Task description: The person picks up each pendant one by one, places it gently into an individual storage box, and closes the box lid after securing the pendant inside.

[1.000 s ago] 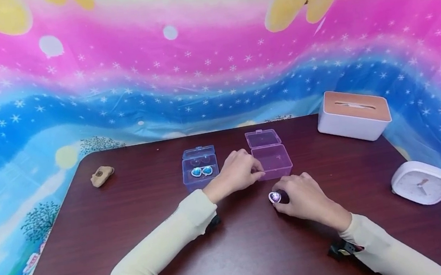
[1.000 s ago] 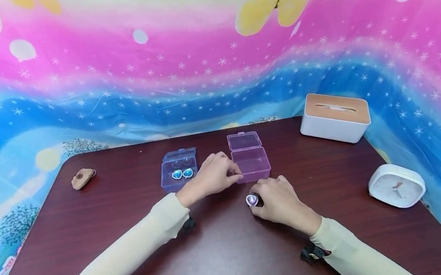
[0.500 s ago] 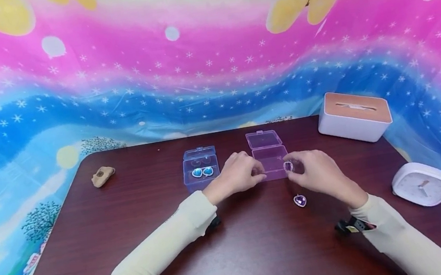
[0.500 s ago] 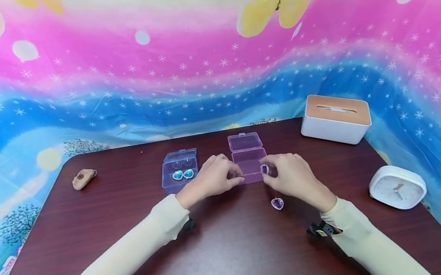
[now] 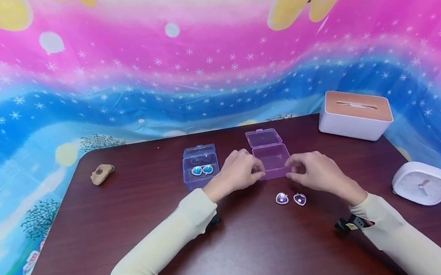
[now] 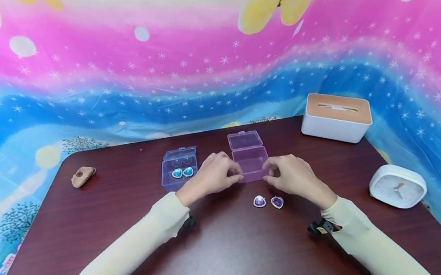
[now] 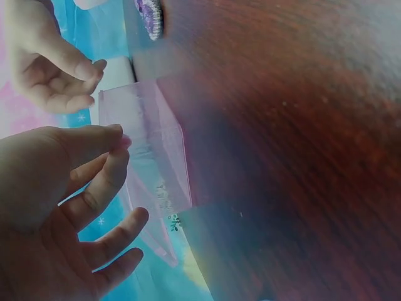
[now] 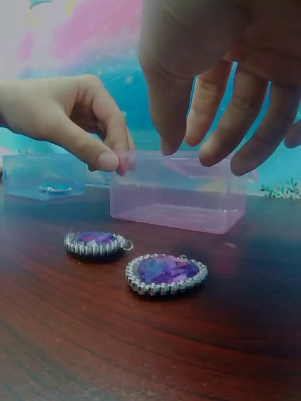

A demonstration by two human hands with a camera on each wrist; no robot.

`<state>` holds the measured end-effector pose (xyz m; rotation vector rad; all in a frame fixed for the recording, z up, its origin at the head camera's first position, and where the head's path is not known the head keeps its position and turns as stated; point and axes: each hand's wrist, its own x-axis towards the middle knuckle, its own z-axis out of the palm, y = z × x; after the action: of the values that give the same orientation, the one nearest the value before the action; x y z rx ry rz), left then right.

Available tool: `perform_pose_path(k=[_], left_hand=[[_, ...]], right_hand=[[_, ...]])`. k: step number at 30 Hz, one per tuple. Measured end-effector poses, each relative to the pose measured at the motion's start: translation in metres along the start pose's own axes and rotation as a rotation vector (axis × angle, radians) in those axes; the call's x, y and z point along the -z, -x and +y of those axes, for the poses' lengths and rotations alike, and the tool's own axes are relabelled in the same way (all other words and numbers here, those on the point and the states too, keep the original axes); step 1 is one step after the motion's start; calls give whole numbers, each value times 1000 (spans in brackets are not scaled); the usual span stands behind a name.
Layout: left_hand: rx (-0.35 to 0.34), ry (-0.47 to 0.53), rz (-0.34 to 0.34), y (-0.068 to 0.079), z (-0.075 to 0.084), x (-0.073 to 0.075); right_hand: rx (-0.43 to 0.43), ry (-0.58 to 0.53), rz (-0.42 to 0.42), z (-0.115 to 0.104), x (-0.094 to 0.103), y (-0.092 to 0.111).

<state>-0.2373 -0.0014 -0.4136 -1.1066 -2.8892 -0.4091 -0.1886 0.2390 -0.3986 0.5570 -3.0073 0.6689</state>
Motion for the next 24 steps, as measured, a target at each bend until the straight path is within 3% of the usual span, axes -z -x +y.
perform_pose_path(k=[5,11,17,24], left_hand=[[0,-9,2,-1,0,-1],[-8,-19,6,0,1,-2],[-13,-17,12,-1,0,-2],[-11,-2,10,-1,-1,-2]], right_hand=[[8,21,-99,-9,-3,7],[0,117,-205,-21,-23,15],[51,153,-218,-26,-36,14],[169,89,-233,-26,-37,12]])
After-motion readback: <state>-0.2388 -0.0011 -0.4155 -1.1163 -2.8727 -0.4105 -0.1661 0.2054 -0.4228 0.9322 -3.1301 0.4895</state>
